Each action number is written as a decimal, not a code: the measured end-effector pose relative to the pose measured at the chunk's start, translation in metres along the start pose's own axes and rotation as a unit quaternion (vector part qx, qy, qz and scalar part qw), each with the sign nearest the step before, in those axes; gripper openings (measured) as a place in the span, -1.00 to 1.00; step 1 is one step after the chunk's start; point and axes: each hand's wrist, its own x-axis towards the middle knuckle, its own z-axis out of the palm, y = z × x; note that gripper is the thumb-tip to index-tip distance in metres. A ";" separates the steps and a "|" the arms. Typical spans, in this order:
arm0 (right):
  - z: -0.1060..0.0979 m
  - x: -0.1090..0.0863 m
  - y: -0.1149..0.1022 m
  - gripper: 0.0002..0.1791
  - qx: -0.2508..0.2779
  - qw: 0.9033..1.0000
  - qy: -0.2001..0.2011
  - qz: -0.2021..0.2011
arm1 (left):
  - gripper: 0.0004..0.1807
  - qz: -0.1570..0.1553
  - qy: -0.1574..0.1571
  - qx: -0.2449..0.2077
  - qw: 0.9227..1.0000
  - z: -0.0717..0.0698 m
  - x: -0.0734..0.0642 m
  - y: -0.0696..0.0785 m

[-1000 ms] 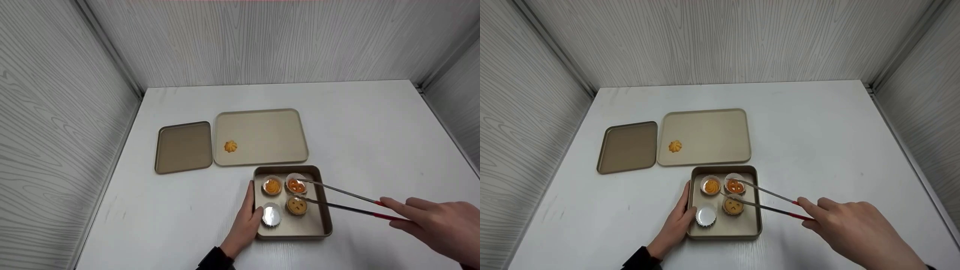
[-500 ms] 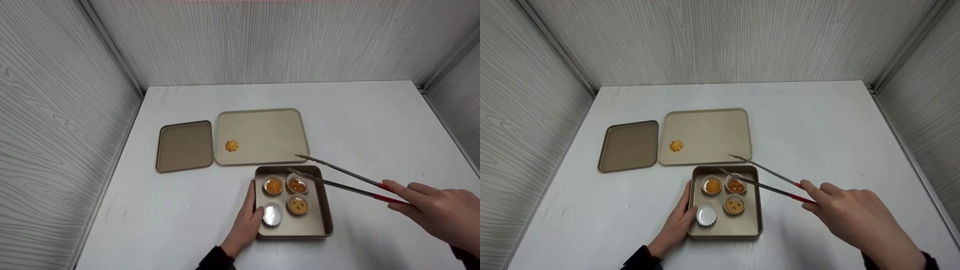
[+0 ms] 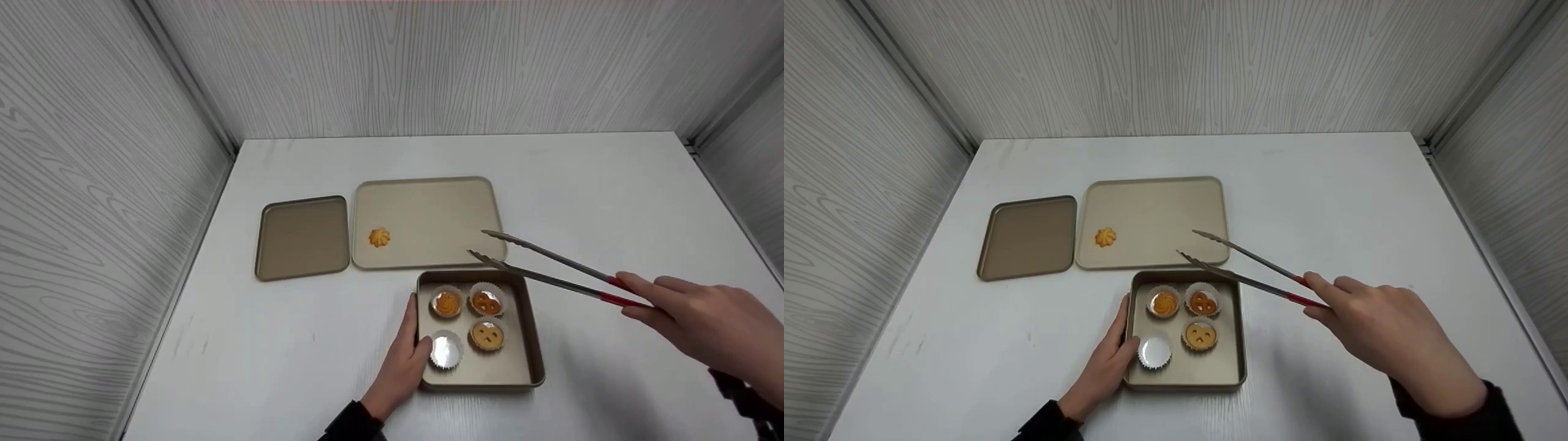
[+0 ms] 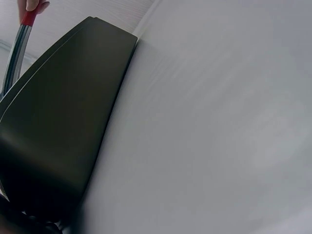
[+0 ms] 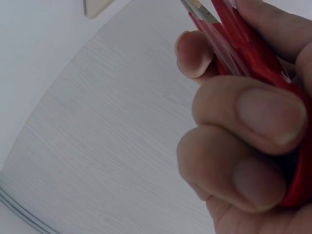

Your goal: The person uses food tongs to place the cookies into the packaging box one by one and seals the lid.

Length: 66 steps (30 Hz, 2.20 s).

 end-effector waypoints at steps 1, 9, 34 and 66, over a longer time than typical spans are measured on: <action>0.002 0.000 0.002 -0.35 -0.001 1.000 -0.006 0.001 | -0.17 -0.001 -0.001 0.000 1.000 0.000 0.000 0.000; 0.025 0.007 0.010 -0.34 0.017 0.998 -0.058 0.014 | -0.18 -0.003 -0.002 -0.006 1.000 0.000 0.000 0.000; 0.105 0.076 -0.005 -0.72 0.116 0.974 -0.193 0.035 | -0.17 -0.002 -0.005 -0.010 1.000 0.000 0.000 0.000; 0.169 0.124 -0.011 -0.76 0.123 0.956 -0.262 0.040 | -0.18 -0.001 -0.006 0.001 1.000 0.000 0.000 0.001</action>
